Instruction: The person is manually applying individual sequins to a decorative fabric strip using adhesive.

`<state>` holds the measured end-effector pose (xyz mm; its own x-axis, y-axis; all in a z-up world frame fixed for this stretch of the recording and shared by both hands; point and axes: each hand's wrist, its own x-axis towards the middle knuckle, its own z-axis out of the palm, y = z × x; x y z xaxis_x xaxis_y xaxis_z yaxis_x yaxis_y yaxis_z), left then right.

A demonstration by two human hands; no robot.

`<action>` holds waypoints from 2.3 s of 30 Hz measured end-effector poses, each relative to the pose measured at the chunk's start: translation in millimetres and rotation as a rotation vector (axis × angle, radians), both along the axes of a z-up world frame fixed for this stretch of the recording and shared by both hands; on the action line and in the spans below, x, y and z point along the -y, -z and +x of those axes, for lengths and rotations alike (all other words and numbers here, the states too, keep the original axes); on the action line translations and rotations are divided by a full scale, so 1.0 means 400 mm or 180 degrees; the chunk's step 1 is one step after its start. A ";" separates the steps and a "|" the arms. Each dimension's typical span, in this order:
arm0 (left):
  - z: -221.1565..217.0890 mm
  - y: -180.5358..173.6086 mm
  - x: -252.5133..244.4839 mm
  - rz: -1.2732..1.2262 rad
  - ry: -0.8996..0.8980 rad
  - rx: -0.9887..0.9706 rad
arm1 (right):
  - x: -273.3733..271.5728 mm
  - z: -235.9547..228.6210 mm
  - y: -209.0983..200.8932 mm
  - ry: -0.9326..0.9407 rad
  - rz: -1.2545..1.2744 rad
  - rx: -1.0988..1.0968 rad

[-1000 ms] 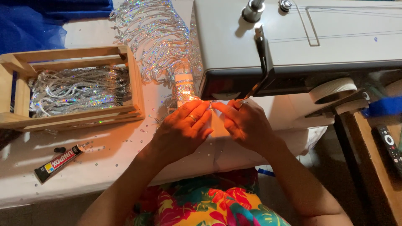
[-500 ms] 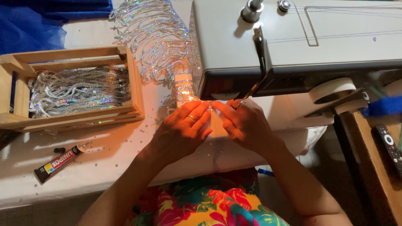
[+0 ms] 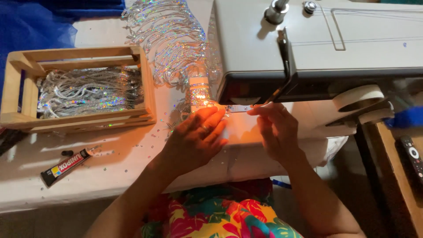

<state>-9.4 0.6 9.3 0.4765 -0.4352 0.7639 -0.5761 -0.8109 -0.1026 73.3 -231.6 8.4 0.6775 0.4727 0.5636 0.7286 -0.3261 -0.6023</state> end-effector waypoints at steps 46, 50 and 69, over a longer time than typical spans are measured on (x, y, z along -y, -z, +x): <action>0.096 -0.097 -0.620 0.0578 -0.2266 -0.3518 | 0.110 -0.007 0.021 -0.0020 0.1958 -0.2057; 0.098 -0.070 -0.628 0.0570 -0.2164 -0.3301 | 0.136 0.008 0.041 -0.0180 0.1922 -0.2123; -0.053 -0.298 -0.557 -0.3629 -0.0512 -0.2931 | 0.152 -0.018 0.035 -0.1015 0.1897 -0.1972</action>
